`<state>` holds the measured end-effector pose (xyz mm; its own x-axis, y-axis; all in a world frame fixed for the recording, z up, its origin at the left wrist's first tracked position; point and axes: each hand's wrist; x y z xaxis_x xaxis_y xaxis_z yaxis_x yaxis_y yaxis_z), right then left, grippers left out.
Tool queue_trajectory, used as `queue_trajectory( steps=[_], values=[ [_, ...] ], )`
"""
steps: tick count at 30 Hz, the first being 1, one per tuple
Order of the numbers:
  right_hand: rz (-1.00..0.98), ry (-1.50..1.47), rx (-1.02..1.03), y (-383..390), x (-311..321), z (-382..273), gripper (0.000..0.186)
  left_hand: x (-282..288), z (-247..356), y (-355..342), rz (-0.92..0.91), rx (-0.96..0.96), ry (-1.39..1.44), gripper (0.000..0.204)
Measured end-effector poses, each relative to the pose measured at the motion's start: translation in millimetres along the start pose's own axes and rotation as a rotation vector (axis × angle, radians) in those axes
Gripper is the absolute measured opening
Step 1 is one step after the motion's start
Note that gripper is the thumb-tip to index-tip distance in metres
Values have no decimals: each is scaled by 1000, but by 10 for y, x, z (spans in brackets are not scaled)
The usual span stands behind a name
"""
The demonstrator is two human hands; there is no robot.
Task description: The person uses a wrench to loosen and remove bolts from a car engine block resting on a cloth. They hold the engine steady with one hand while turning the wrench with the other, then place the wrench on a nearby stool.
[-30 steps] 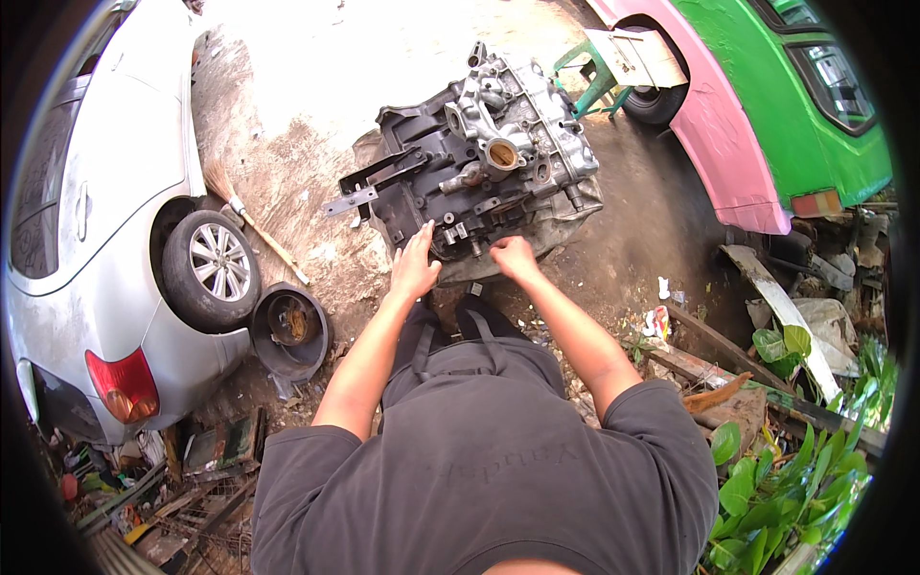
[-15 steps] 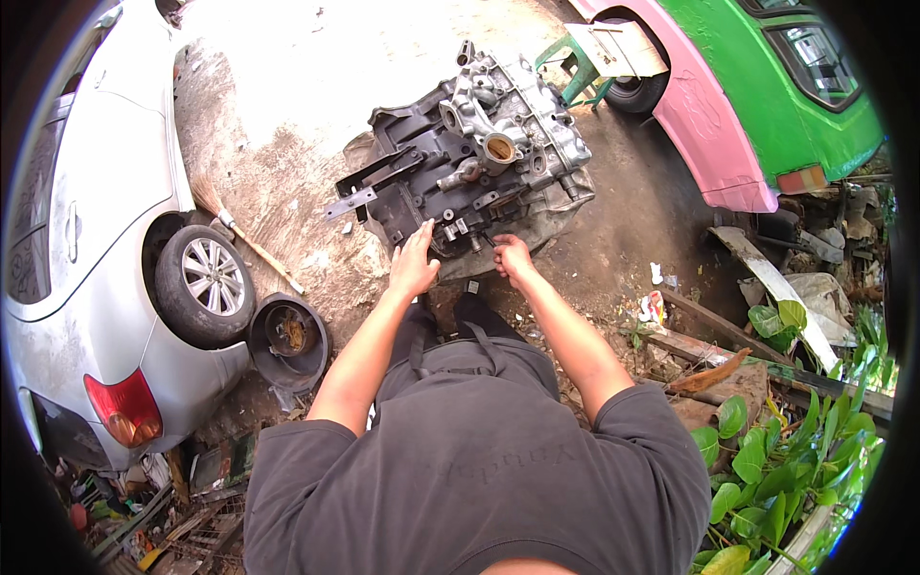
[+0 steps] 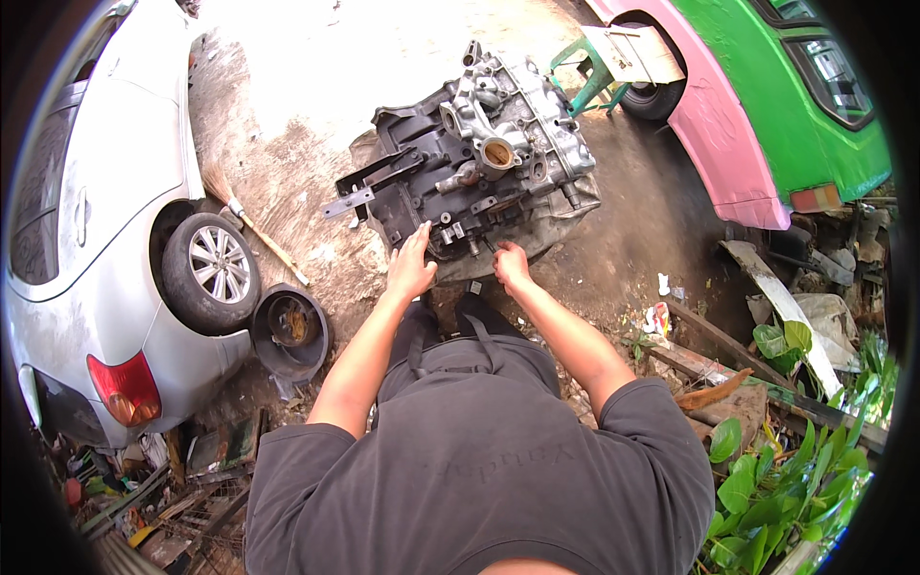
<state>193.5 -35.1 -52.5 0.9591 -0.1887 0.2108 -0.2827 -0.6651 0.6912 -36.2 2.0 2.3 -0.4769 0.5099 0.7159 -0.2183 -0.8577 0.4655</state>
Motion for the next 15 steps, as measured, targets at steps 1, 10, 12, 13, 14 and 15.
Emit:
queue_trajectory(
  steps=[1,10,12,13,14,15],
  values=[
    [12,0,-23,-27,-20,3,57,-12,2,-2,25,-11,3,83],
    [175,503,613,-363,-132,752,48,-140,53,-19,48,49,31,85],
    [21,430,436,-388,137,850,48,-151,58,-25,54,58,29,85],
    [-99,282,316,-368,320,863,47,-161,61,-23,58,60,30,85],
    [-190,117,107,-347,503,843,47,-167,66,-23,64,62,31,85],
    [-273,-130,-10,-318,697,805,44,-167,73,-30,67,69,37,85]
  ],
)
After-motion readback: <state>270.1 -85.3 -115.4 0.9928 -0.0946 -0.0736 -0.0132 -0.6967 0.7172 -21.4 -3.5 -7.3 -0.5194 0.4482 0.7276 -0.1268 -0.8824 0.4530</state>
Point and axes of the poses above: each hand's wrist, its own y-axis away from the middle knuckle, its own x-axis out of the back of the hand, z = x × y, and after that the axes turned 6 degrees about x, right-handed
